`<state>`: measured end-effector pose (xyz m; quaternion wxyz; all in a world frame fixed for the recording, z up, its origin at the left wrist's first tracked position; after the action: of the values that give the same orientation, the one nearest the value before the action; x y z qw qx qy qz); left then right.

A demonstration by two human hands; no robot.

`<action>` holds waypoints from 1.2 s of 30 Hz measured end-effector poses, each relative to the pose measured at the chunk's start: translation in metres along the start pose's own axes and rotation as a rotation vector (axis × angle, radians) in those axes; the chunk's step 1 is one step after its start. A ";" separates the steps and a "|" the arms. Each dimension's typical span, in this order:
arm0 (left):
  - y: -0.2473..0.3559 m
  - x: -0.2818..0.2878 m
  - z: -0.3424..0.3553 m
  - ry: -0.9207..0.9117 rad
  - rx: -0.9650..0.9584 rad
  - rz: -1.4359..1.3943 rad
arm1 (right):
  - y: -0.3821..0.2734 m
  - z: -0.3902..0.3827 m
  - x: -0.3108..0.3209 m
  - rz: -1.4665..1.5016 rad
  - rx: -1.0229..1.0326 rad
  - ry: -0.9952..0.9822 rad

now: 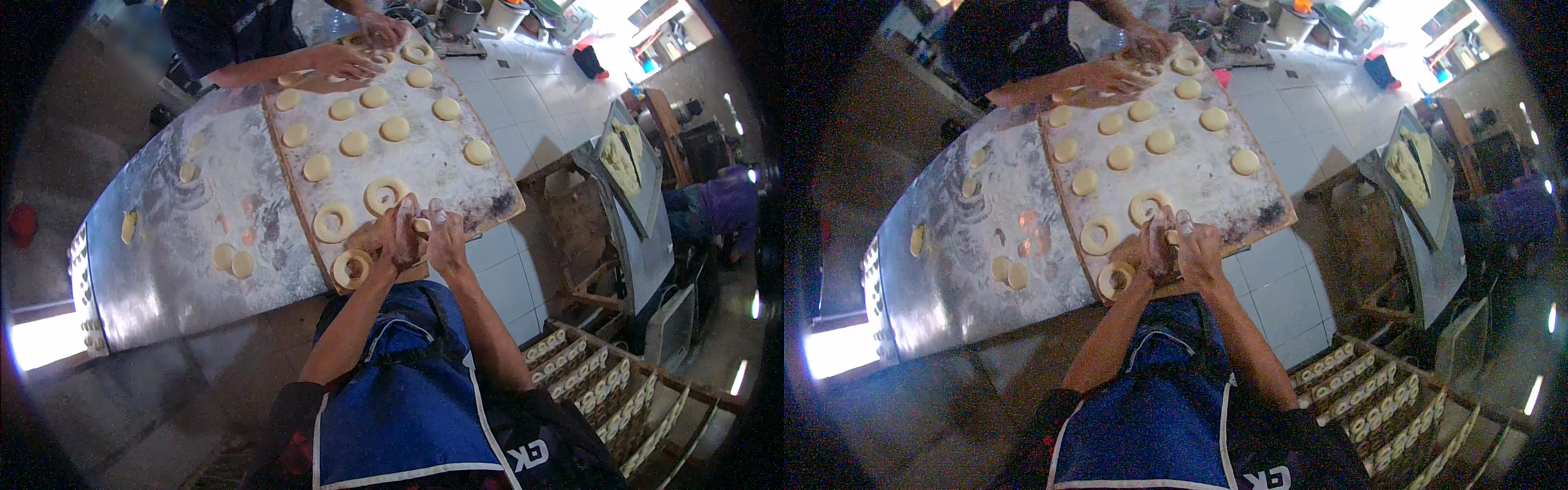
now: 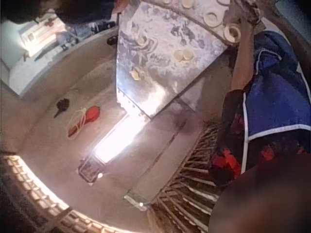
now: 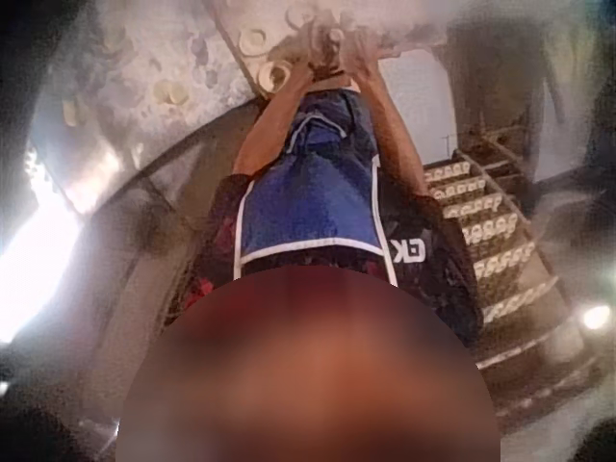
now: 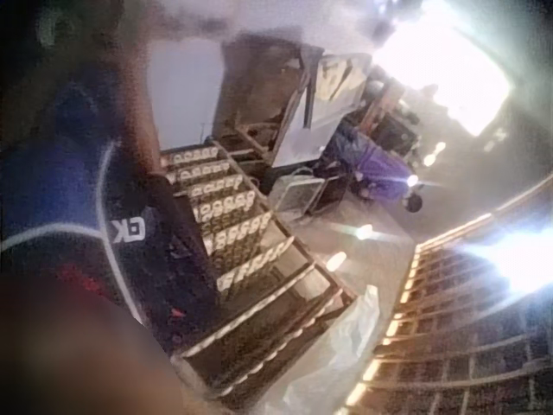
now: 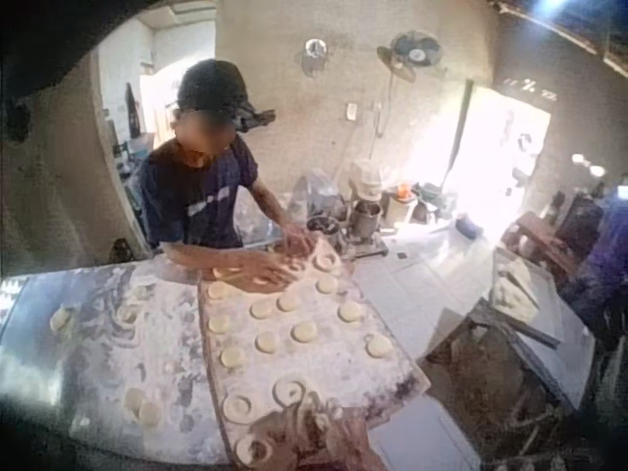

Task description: The person shapes small dough pieces into rings by hand and places them on a wooden board. The person then moves the board to a multi-tiered rack.

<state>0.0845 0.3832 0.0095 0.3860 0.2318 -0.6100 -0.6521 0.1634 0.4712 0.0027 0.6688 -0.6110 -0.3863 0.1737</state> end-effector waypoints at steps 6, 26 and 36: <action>0.056 -0.029 -0.010 0.082 -0.624 0.439 | 0.009 -0.030 0.047 0.705 -0.285 0.277; 0.031 -0.061 0.037 -0.426 -0.047 0.573 | 0.014 0.065 0.124 -0.664 0.320 0.310; 0.011 0.210 -0.005 0.157 0.086 0.639 | 0.056 0.159 0.102 -0.988 0.066 -0.159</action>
<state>-0.0342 0.2153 0.0554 0.6067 0.0941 -0.6472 -0.4519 0.1263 0.6620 -0.0264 0.6585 -0.3185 -0.6736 -0.1058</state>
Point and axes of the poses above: each hand's wrist, its own z-axis towards the middle knuckle, its own x-axis out of the back of the hand, y = z × x, the point moved 9 cm from there along z, towards the middle knuckle, and after that the axes turned 1 degree about -z, right-handed, at the moved point
